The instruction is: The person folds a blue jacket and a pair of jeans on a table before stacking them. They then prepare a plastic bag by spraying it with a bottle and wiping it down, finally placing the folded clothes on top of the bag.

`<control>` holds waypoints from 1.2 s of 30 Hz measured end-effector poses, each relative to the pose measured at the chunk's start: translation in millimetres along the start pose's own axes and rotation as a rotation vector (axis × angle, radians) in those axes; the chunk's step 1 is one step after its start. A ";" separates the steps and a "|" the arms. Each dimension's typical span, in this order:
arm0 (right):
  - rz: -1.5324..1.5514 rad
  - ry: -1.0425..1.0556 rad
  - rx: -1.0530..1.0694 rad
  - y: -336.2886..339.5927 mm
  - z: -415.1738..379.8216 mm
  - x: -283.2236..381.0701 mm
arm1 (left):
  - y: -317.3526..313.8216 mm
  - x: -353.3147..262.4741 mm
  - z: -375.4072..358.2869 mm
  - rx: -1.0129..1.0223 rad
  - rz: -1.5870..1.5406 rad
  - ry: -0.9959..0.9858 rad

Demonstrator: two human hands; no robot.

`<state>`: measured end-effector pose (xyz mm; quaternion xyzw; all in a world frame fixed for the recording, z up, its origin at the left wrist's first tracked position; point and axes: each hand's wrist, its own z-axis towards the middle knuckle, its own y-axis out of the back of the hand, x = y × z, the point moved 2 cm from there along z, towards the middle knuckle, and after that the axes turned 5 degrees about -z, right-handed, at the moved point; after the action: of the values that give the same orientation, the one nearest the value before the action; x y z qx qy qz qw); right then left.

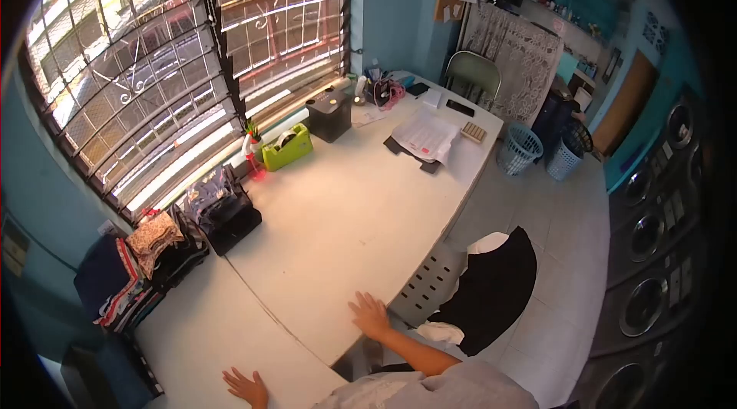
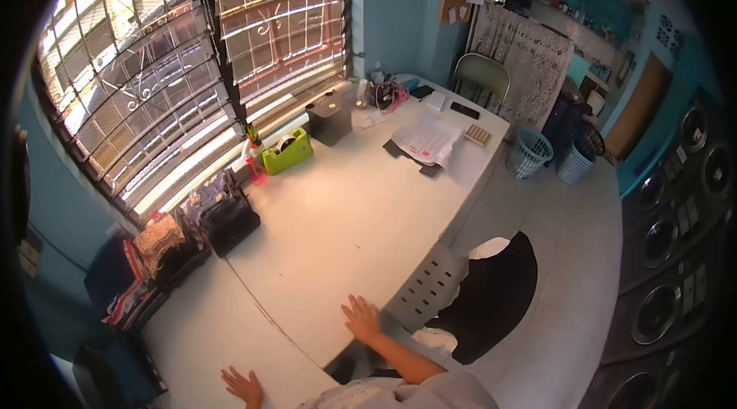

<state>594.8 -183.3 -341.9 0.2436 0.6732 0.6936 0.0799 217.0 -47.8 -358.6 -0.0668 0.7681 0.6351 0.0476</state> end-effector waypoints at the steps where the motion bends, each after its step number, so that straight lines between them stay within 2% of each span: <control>1: 0.018 0.017 0.019 -4.6 -7.9 -7.5 | 2.4 7.3 -4.1 0.014 0.002 0.001; 7: 0.013 0.099 -0.119 2.5 -16.4 -18.1 | 11.0 6.3 -4.4 0.089 -0.004 0.039; 10: 0.438 0.065 -0.181 -8.8 -4.0 -37.3 | 7.7 -2.6 0.3 0.065 -0.090 0.006; 11: 0.450 0.050 -0.210 -9.5 -1.6 -42.5 | 10.4 7.0 -4.9 0.050 -0.106 0.009; 14: 0.502 0.018 -0.299 8.1 35.0 -72.8 | 24.2 -9.3 5.1 0.086 -0.230 0.207; 17: 0.363 0.008 -0.429 39.5 93.1 -120.9 | -5.8 -15.8 45.9 0.012 -0.436 0.203; 19: 0.502 -0.054 -0.495 66.1 137.3 -150.9 | 5.2 -82.6 55.2 -0.112 -0.515 0.147; 21: 0.577 -0.166 -0.460 96.2 184.6 -175.2 | -14.3 -147.1 76.7 -0.157 -0.669 -0.096; 23: 0.584 -0.139 -0.488 107.9 231.9 -205.3 | 13.6 -236.1 67.3 -0.036 -0.669 -0.280; 25: 0.552 -0.134 -0.488 115.5 278.1 -239.6 | 14.1 -291.2 64.1 0.056 -0.701 -0.531; 28: 0.504 -0.118 -0.542 130.2 361.0 -282.4 | -3.0 -330.6 70.2 0.158 -0.556 -0.569; 31: 0.585 -0.123 -0.610 143.8 438.3 -317.0 | -2.1 -371.4 86.8 0.243 -0.484 -0.564; 36: 0.631 -0.145 -0.645 184.2 524.4 -327.0 | -14.7 -461.9 121.7 0.217 -0.391 -0.769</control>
<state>1152.4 127.7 -251.2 0.4475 0.3082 0.8393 -0.0166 673.6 88.5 -322.9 0.0356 0.7297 0.5083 0.4560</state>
